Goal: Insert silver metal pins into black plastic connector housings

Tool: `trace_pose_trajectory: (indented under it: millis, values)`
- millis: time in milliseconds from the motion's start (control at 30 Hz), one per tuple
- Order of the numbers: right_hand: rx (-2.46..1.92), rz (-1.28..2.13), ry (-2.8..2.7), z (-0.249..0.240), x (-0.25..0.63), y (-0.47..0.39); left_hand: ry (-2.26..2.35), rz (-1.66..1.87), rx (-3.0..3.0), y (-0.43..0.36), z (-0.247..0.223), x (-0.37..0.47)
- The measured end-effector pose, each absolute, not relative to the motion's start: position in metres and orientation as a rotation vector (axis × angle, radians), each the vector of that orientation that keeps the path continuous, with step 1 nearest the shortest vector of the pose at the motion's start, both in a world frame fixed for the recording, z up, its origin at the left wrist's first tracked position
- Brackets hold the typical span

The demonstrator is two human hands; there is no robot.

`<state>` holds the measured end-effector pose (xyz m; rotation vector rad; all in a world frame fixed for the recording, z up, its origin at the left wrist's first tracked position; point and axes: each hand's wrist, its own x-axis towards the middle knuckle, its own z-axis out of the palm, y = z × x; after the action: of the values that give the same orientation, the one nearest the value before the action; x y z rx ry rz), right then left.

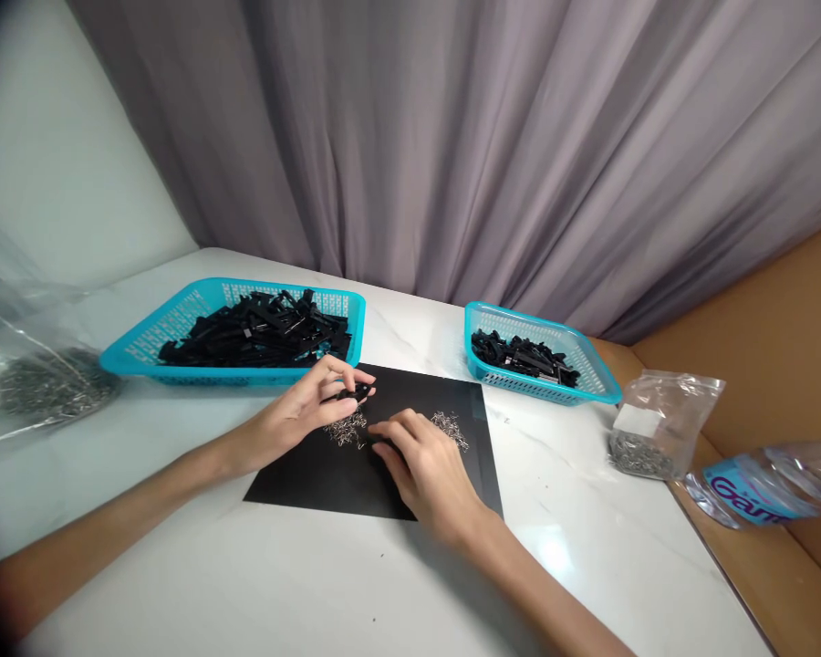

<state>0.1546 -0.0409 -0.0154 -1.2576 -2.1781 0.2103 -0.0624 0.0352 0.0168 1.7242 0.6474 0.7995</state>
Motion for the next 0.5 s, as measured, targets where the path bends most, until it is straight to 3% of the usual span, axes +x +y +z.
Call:
trace_pose_trajectory:
  millis: [167,500]
  values:
    - [-1.256,0.11,-2.396,-0.018,0.147,-0.05,0.681,0.803,1.781,0.032,0.015,-0.059]
    - [-1.289,0.295,-2.074,-0.01,0.155,-0.025,0.7,0.83,1.936,0.032,0.009,-0.061]
